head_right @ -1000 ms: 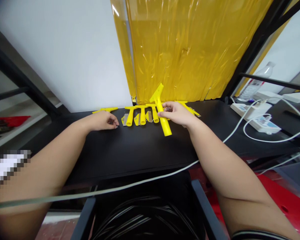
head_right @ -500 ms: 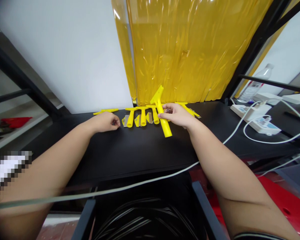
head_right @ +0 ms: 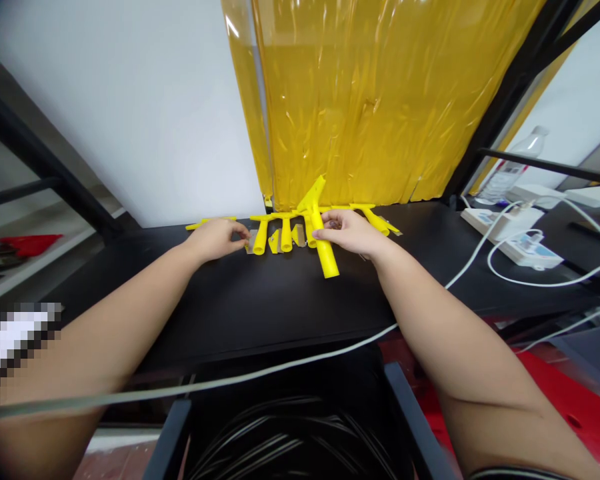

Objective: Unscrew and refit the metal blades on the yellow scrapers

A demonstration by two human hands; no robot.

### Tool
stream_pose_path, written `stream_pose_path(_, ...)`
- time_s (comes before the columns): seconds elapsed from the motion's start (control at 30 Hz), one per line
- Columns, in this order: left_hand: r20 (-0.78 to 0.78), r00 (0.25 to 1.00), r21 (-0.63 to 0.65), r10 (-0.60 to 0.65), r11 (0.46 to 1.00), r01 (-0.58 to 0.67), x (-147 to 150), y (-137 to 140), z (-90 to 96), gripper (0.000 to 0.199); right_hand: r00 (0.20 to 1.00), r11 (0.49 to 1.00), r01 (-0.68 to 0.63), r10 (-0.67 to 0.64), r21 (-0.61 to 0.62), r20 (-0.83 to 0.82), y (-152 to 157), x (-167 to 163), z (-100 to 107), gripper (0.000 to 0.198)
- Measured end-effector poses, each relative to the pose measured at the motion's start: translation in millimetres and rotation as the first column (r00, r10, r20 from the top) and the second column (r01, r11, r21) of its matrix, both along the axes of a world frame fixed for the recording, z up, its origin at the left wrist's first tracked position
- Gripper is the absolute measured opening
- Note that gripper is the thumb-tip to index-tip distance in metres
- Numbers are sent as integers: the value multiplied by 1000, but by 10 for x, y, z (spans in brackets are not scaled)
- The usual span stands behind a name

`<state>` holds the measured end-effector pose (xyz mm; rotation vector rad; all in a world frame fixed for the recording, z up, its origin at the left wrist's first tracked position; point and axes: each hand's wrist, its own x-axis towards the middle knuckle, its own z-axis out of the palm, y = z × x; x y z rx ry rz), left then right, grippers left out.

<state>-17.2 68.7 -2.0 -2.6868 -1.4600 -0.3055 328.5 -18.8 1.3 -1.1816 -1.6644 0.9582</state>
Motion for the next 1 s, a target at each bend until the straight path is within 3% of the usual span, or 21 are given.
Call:
stream_pose_path(0.1,166,986,4,1,1000,-2,62,-114,46,22,999,999,10,-13,-52,-41,-28,-40,12,41)
stream_pose_path(0.2,438,898,-169,-50,976,137,247,-337,80,27,993,993,-43,31,-111,-113,-45,-127,1,44)
stream_pose_path(0.3,603,796,-407,-49,839,360,495,-606,49,38,984,989,-80,58,-122,-167,-59,-277,-29,48)
stream_pose_path(0.4,676,736,-537,40,711,454,694,-816,-39,61,980,992,-117,109,-40,-169,-67,-456,-70,48)
stream_pose_path(0.5,691,718,-547,77,706,451,773,-905,-97,72,972,981,-179,187,69,-145,-49,-587,-130,44)
stream_pose_path(0.53,675,734,-546,79,722,425,768,-907,-91,72,974,980,-177,188,95,-126,-37,-611,-154,44)
stream_pose_path(0.6,612,787,-504,73,804,317,710,-876,-33,69,989,982,-127,136,139,-61,-7,-625,-203,44)
stream_pose_path(0.7,454,886,-269,99,963,31,521,-759,133,66,998,975,-25,9,221,70,27,-591,-262,38)
stream_pose_path(0.73,386,912,-216,139,975,-57,439,-705,191,67,994,970,-7,-20,245,109,33,-575,-274,34)
stream_pose_path(0.83,212,928,-168,307,947,-275,185,-523,313,64,978,955,5,-67,295,199,39,-538,-289,23)
stream_pose_path(1.0,88,901,-185,425,896,-404,-94,-284,334,48,963,943,-5,-85,334,254,64,-507,-316,17)
